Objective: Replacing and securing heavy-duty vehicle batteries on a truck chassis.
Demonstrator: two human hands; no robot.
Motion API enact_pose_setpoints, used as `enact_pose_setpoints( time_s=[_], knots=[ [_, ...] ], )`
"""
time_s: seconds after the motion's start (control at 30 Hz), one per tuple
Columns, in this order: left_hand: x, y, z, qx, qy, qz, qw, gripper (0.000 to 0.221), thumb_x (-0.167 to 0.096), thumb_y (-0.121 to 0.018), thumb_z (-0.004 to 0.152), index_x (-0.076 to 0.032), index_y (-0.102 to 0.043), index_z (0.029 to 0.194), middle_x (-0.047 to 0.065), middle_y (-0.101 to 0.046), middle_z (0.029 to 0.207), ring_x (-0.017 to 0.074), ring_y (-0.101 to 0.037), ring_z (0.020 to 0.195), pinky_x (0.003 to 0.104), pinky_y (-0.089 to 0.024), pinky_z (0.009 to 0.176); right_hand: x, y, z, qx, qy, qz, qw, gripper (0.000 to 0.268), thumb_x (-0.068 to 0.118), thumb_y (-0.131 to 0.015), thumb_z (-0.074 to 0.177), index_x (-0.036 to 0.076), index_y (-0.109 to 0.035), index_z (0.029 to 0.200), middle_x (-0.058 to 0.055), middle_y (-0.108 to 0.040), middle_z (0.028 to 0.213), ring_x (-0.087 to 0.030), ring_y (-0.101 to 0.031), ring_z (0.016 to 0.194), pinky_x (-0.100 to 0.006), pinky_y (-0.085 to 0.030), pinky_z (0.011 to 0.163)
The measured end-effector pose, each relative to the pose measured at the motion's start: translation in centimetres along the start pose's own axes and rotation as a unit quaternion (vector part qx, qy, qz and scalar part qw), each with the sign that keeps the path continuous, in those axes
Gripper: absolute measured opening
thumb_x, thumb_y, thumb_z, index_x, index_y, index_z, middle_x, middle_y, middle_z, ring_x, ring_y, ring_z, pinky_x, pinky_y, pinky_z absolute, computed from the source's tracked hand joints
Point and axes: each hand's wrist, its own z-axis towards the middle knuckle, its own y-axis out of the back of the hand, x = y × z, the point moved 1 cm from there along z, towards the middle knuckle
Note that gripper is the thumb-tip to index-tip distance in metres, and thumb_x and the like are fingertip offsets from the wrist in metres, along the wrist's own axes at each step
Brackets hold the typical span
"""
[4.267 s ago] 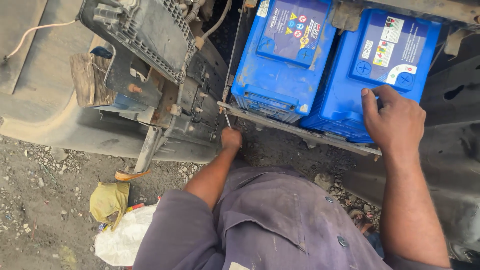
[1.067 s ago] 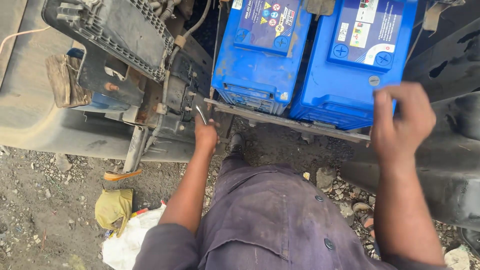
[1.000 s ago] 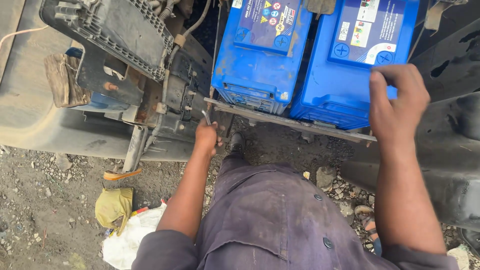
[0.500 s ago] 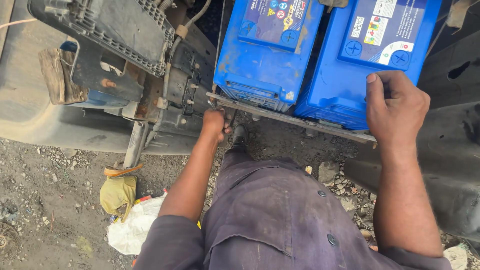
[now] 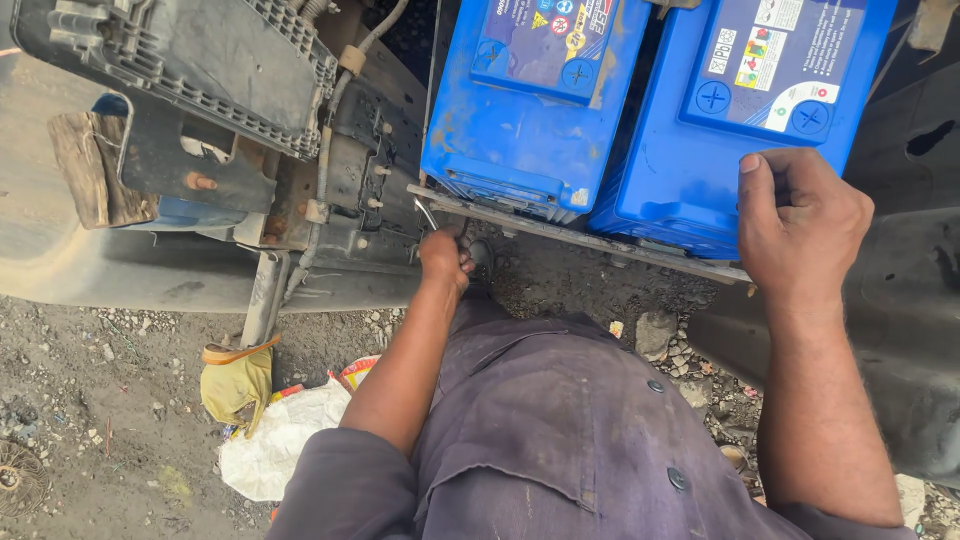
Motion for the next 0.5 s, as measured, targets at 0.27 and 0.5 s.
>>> enact_pose_setpoints(
  time_s=[0.27, 0.5],
  knots=[
    [-2.1, -2.2, -3.7, -0.009, 0.011, 0.009, 1.000, 0.014, -0.003, -0.048, 0.093, -0.007, -0.060, 0.100, 0.004, -0.050, 0.064, 0.0115, -0.035, 0.041, 0.029, -0.024, 0.038, 0.1, -0.4, 0.1, 0.018, -0.061, 0.029, 0.998, 0.017, 0.008, -0.072, 0.111, -0.002, -0.070, 0.096, -0.009, -0.069, 0.077, -0.016, -0.069, 0.070, -0.029, -0.052, 0.069],
    [-1.8, -3.7, -5.1, -0.020, -0.002, -0.011, 1.000, 0.015, -0.003, -0.046, 0.092, -0.008, -0.058, 0.099, 0.004, -0.048, 0.059, 0.0127, -0.034, 0.038, 0.030, -0.022, 0.035, -1.6, -0.8, -0.5, 0.017, -0.030, 0.013, 0.999, 0.014, 0.003, -0.067, 0.111, -0.004, -0.071, 0.099, -0.010, -0.070, 0.080, -0.016, -0.071, 0.074, -0.027, -0.054, 0.073]
  ],
)
